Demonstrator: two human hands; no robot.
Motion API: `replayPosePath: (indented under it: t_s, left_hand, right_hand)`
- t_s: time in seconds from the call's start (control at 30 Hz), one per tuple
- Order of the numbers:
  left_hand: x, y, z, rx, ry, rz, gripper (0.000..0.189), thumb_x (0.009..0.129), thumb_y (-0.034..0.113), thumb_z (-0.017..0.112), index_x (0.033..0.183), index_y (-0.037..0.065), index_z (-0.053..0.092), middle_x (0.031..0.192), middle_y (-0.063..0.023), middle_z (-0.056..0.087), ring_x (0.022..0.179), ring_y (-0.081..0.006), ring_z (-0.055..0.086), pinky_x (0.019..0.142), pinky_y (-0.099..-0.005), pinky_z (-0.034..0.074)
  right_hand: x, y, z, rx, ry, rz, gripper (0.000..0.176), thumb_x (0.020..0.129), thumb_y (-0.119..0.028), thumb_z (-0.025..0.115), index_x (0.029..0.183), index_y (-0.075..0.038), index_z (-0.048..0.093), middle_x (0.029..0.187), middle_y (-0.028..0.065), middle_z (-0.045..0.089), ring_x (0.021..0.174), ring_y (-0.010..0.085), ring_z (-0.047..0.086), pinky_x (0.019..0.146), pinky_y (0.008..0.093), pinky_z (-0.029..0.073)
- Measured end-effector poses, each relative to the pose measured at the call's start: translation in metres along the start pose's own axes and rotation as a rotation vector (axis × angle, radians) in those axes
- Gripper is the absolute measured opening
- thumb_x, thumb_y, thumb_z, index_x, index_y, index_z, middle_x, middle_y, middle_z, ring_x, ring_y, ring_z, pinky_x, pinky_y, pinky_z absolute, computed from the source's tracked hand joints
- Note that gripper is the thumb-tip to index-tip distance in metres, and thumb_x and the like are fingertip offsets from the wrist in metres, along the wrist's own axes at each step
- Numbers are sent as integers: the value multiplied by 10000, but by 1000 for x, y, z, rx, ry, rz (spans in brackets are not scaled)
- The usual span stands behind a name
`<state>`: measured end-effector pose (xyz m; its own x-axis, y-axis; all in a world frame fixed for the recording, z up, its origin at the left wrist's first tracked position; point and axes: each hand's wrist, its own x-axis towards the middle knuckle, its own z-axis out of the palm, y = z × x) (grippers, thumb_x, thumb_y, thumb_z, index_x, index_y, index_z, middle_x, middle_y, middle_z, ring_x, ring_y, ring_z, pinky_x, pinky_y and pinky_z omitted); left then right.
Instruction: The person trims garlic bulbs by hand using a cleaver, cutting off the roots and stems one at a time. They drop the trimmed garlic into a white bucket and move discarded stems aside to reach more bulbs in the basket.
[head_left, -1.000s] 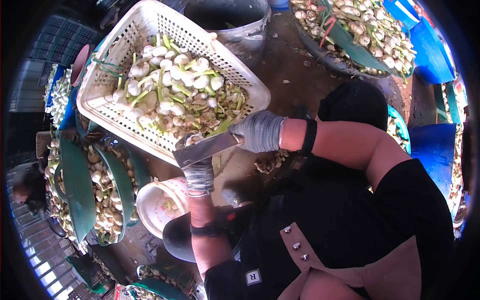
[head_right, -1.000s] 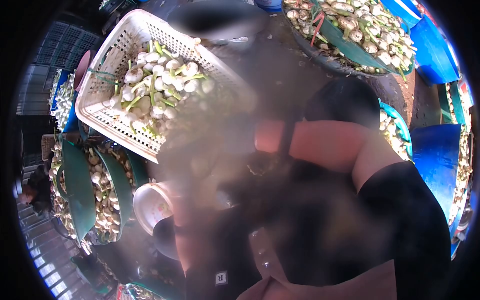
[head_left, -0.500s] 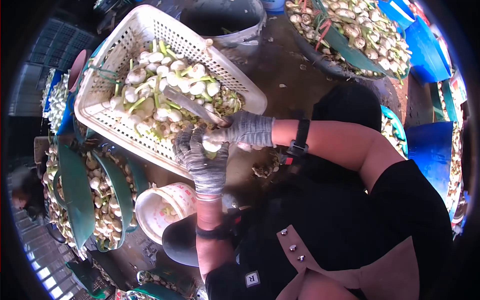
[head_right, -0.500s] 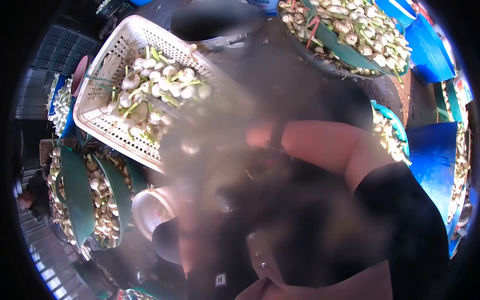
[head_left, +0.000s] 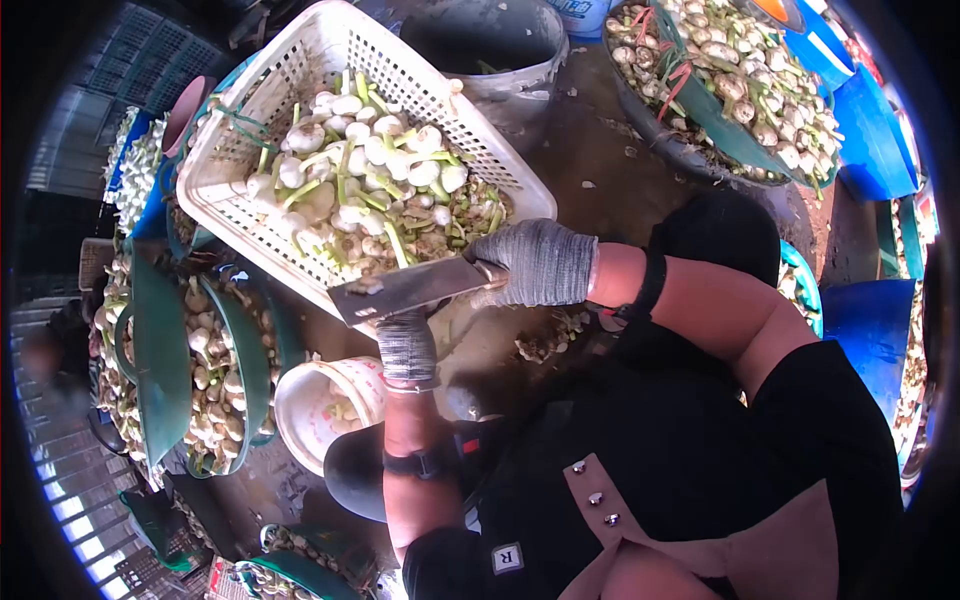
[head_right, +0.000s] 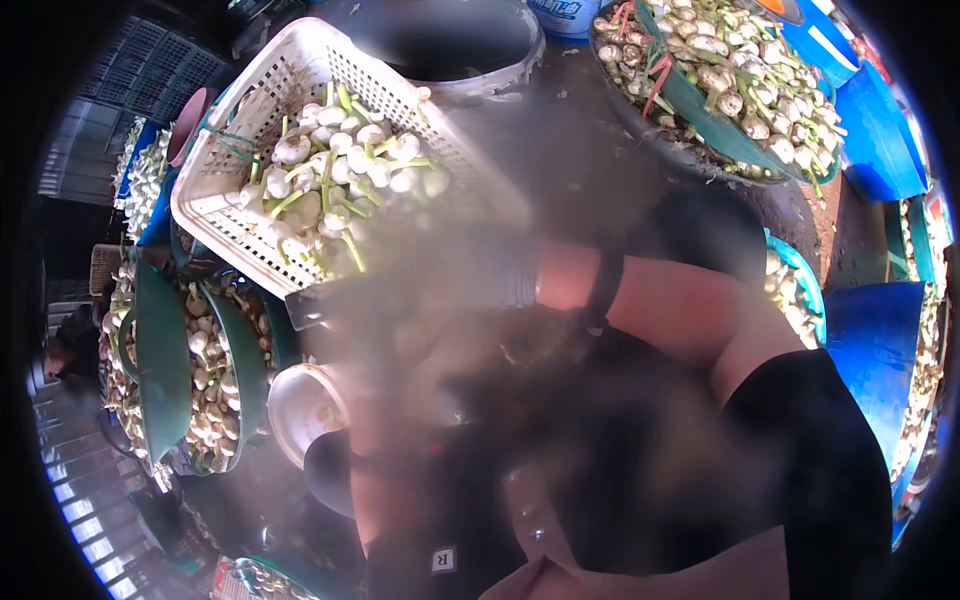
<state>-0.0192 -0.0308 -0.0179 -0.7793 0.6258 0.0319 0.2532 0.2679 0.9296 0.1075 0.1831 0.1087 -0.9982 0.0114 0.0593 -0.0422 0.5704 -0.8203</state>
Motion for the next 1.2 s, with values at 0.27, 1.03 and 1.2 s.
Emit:
replayPosePath:
  t_s: [0.27,1.03,1.2]
  left_hand:
    - [-31,103,-125,1129,506,-361,376,895,215,558,1213,16,530,1209,-159,538,1132,-302,502,972,-368,395]
    - [137,-59,-26,1066,-189,120,421,916,213,467,1301,42,481,1310,-203,478,1247,-339,422,1082,-430,291]
    - [78,-54,-20,1155,-322,452,389,900,167,447,1266,51,507,1272,-208,509,1183,-366,468,1025,-484,336]
  right_hand:
    - [-1,73,16,-119,-126,482,436,758,-443,689,921,-46,610,745,143,638,686,271,631,681,382,494]
    - [24,72,20,3,195,75,285,812,-362,630,811,-83,572,707,149,613,695,339,618,669,423,480]
    - [17,59,27,-119,265,-78,247,803,-337,618,792,-99,556,676,121,592,663,339,611,621,435,470]
